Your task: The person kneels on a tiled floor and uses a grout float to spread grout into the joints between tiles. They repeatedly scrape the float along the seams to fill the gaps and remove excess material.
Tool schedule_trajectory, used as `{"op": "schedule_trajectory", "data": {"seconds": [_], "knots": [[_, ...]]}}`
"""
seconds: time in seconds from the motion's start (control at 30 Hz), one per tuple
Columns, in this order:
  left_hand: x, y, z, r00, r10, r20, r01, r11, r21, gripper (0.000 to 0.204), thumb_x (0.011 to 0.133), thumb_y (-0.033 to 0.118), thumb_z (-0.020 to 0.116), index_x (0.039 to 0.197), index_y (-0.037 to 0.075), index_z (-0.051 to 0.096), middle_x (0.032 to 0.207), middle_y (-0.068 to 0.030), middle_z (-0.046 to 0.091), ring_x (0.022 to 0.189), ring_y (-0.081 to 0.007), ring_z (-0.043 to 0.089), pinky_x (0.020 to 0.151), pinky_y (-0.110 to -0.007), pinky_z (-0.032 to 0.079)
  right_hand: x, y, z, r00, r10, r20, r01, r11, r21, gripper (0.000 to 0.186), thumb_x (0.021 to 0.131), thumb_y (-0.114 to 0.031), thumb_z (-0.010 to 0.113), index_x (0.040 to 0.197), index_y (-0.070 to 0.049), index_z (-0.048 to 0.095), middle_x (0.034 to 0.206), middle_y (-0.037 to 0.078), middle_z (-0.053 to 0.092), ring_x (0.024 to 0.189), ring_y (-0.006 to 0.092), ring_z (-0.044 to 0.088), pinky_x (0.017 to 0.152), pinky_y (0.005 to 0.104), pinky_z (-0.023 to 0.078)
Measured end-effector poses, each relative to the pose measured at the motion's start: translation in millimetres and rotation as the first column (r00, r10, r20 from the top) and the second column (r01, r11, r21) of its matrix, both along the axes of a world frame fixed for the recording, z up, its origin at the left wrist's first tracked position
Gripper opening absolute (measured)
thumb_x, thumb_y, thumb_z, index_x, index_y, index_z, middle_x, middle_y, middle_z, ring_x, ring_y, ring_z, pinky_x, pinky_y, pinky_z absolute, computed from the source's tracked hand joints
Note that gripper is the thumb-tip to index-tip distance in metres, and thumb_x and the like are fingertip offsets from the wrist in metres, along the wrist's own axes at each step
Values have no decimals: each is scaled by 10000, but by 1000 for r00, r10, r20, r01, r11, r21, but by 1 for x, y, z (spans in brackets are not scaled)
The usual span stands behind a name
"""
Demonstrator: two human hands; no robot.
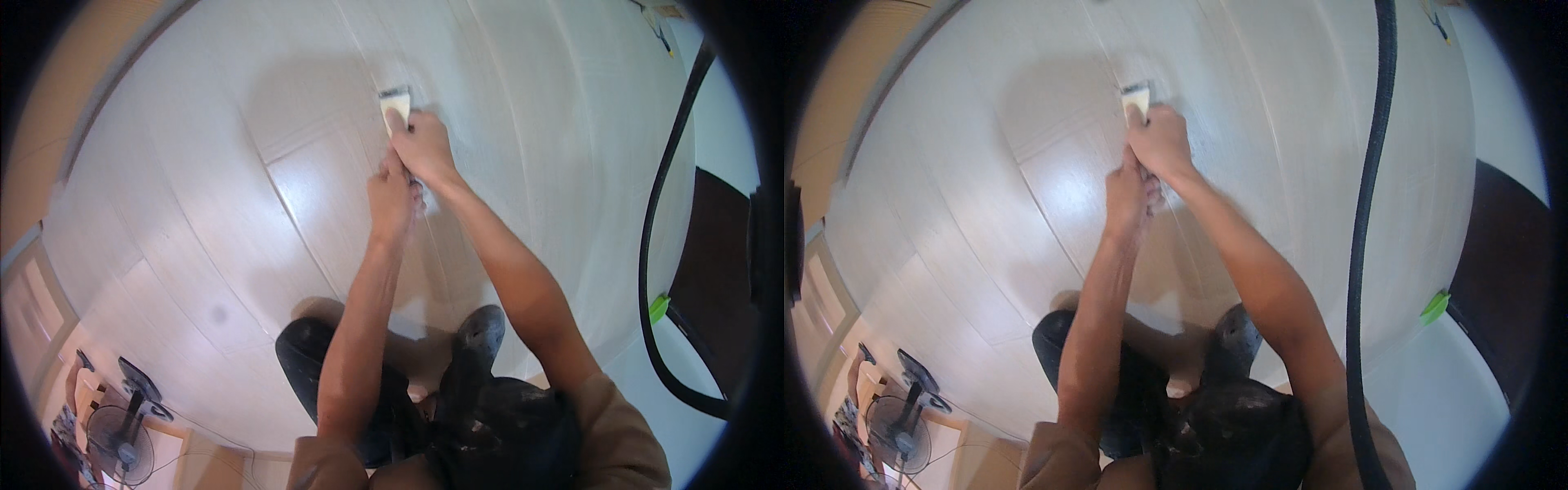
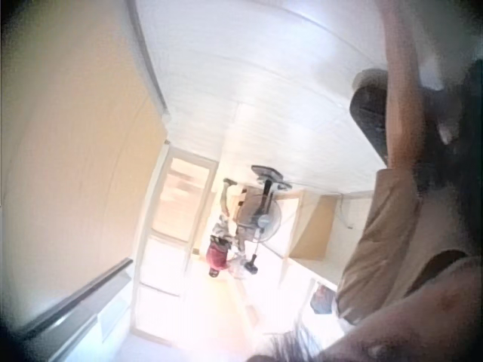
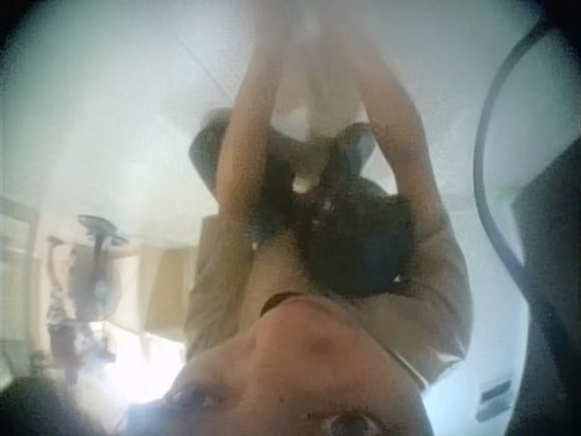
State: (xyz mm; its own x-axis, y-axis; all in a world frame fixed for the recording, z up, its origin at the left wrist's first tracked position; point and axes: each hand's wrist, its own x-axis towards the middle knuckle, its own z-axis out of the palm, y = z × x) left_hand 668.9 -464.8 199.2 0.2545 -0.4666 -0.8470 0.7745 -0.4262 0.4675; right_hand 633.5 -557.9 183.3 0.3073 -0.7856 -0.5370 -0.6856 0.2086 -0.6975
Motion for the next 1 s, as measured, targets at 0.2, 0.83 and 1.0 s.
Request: {"op": "schedule_trajectory", "data": {"seconds": [0.2, 0.83, 1.0], "knots": [[78, -81, -16, 996, 49, 81, -35, 985, -171, 458, 1063, 476, 451, 763, 138, 523, 602, 42, 418, 471, -88, 347, 417, -292, 284, 82, -83, -23, 1000, 0, -24, -3, 989, -145, 460, 891, -351, 633, 1003, 93, 688, 1006, 311, 692, 1015, 447, 673, 905, 479, 529], [228, 176, -32, -71, -602, 795, -173, 793, 585, 385, 983, 280, 542, 1297, 57, 556, 1394, -227, 421, 1262, -379, 415, 1049, -545, 300, 161, -157, -1, 957, -237, 169, 184, 943, 277, 357, 973, -269, 586, 814, 48, 633, 718, 108, 608, 577, 206, 607, 503, 381, 514], [226, 176, -36, -140, -567, 812, -116, 824, 555, 375, 957, 238, 537, 1293, 73, 558, 1383, -225, 445, 1248, -362, 419, 1027, -533, 302, 201, -202, -13, 984, -144, -106, 153, 985, 81, 385, 982, -291, 567, 761, 16, 636, 718, 116, 632, 558, 202, 603, 508, 378, 499]]}}
